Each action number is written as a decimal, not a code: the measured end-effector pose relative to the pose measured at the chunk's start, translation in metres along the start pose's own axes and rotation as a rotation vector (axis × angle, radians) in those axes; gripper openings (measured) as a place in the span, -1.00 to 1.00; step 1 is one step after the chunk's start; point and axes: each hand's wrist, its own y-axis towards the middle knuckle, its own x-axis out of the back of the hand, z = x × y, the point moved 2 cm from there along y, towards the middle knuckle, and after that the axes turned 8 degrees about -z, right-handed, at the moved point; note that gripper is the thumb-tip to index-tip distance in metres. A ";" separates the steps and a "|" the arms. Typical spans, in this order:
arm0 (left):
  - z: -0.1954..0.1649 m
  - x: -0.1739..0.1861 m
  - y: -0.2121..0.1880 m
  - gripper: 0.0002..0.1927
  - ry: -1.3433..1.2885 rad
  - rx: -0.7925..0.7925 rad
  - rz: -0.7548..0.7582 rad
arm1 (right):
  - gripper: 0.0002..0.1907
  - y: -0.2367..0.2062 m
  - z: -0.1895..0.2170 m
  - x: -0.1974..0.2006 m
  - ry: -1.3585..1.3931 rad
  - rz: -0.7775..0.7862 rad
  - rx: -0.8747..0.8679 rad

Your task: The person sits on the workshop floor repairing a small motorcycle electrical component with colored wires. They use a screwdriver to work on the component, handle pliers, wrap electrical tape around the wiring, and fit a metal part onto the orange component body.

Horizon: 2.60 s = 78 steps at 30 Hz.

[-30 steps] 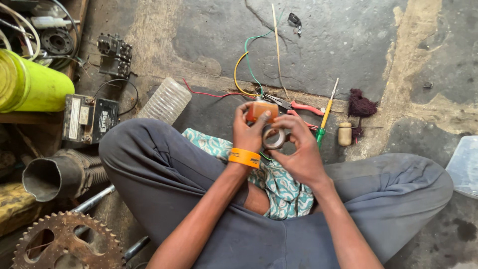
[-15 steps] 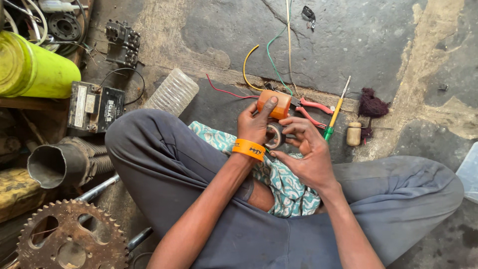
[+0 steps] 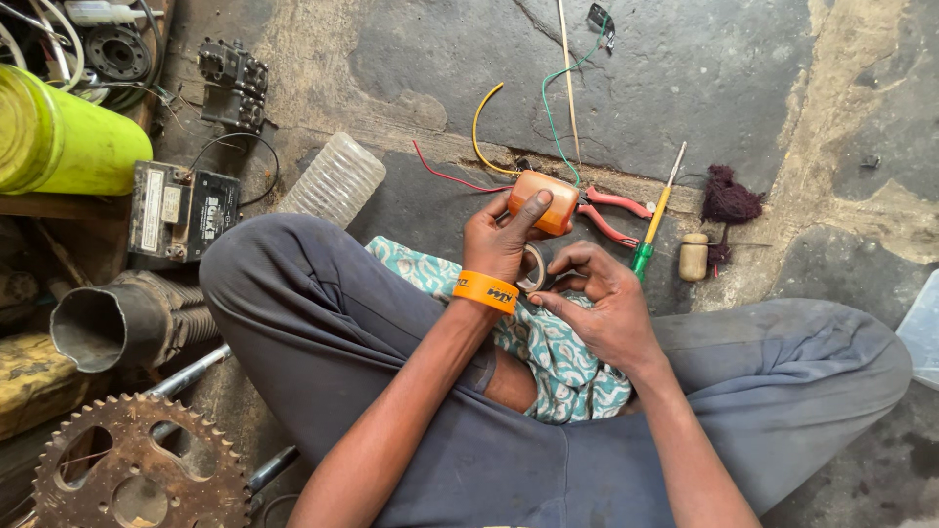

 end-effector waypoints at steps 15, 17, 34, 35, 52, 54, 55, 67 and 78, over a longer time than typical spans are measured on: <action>-0.004 -0.003 -0.006 -0.66 -0.013 -0.074 -0.019 | -0.67 -0.002 0.001 -0.003 -0.054 -0.032 0.095; -0.001 -0.004 -0.003 -0.65 -0.091 -0.096 0.005 | -0.67 -0.002 -0.002 -0.003 -0.028 -0.054 0.078; 0.010 0.000 0.003 -0.66 -0.073 -0.177 0.003 | -0.80 -0.005 -0.002 -0.003 -0.166 -0.033 0.192; 0.010 0.000 0.003 -0.66 -0.083 -0.168 0.009 | -0.80 -0.005 -0.002 -0.004 -0.187 -0.035 0.221; 0.006 -0.001 0.001 -0.67 -0.062 -0.161 -0.007 | -0.71 -0.004 -0.003 -0.007 -0.129 -0.094 0.134; 0.007 -0.001 0.001 -0.67 -0.057 -0.158 -0.015 | -0.71 -0.004 -0.003 -0.007 -0.154 -0.110 0.132; 0.007 -0.001 0.000 -0.67 -0.059 -0.163 -0.011 | -0.72 -0.004 -0.003 -0.007 -0.163 -0.111 0.141; 0.009 -0.002 0.003 -0.67 -0.043 -0.146 0.006 | -0.72 -0.005 -0.006 -0.006 -0.185 -0.091 0.250; 0.011 -0.001 0.004 -0.65 -0.067 -0.138 0.005 | -0.65 -0.006 -0.010 -0.007 -0.133 -0.138 0.135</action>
